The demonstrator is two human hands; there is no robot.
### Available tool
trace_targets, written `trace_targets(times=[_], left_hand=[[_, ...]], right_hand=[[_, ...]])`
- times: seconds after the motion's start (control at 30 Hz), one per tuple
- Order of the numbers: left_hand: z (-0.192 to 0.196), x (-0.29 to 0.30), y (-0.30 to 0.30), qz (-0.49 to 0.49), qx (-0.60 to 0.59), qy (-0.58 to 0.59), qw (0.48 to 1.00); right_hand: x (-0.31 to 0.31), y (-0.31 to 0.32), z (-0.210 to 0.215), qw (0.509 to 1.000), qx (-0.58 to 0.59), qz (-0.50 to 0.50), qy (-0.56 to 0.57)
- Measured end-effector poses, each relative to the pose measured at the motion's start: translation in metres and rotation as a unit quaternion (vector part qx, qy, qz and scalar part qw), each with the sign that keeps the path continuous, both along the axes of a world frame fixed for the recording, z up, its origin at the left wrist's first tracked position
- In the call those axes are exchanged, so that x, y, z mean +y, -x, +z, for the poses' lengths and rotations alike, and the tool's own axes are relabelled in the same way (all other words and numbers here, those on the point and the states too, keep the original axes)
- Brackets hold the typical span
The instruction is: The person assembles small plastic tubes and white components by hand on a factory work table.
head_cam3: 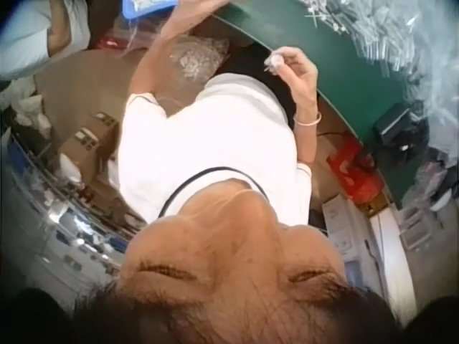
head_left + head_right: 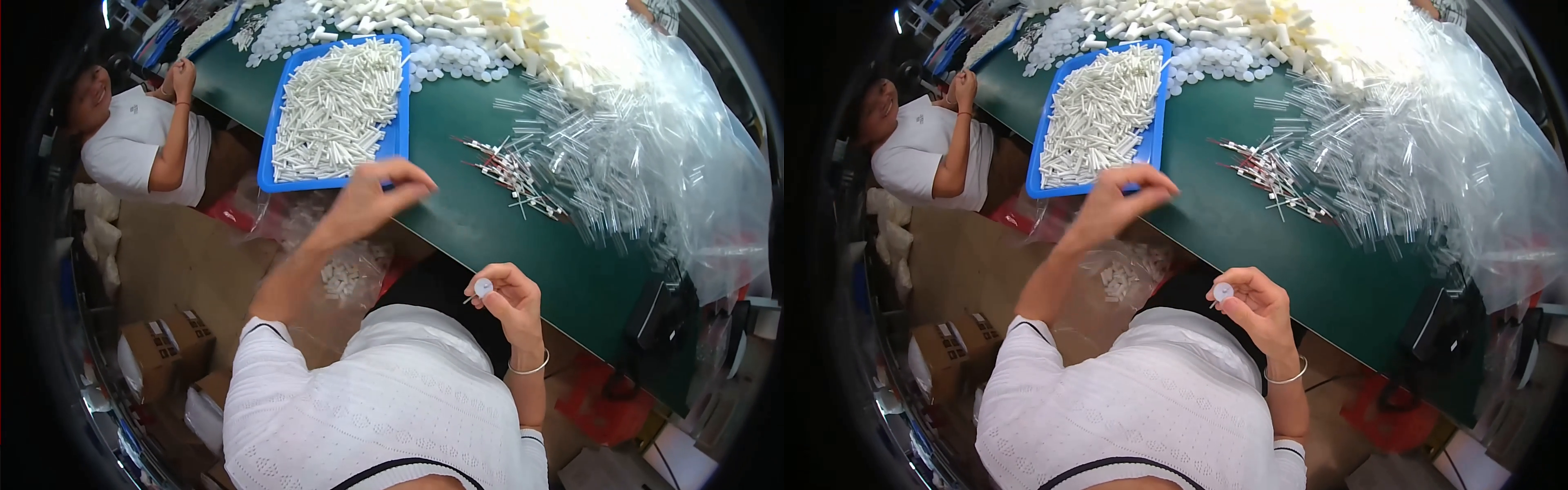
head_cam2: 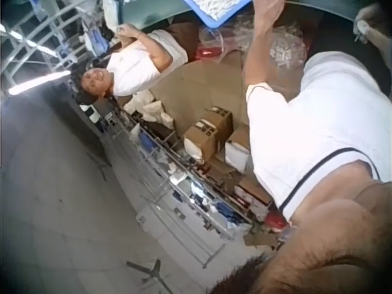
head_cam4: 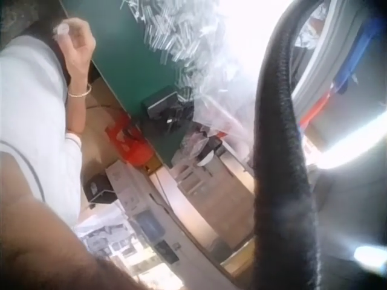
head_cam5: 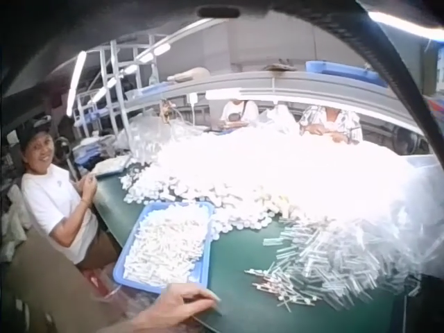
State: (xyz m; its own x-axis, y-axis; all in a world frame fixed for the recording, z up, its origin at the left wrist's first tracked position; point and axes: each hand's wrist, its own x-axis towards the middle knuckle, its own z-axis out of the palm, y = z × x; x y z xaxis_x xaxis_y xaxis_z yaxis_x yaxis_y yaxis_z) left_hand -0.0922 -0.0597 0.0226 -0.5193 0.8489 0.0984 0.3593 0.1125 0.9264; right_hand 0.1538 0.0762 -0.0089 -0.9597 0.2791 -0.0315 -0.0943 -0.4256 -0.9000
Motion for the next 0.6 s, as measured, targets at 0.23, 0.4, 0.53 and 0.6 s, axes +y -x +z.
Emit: trace_targets(times=[0.23, 0.4, 0.53, 0.6], left_hand=[[-0.032, -0.002, 0.088, 0.096, 0.452, 0.202, 0.863], [-0.027, 0.003, 0.080, 0.124, 0.507, 0.136, 0.842], [-0.006, 0.019, 0.015, 0.117, 0.183, 0.035, 0.975], [-0.013, 0.028, -0.035, 0.025, -0.042, -0.007, 0.999]], right_hand=[[-0.002, -0.007, -0.001, 0.997, -0.022, -0.073, 0.017], [0.002, -0.014, -0.003, 0.991, -0.028, -0.127, 0.013], [0.012, -0.004, 0.004, 0.979, 0.014, -0.200, -0.019], [0.014, 0.000, 0.008, 0.972, 0.037, -0.230, -0.034]])
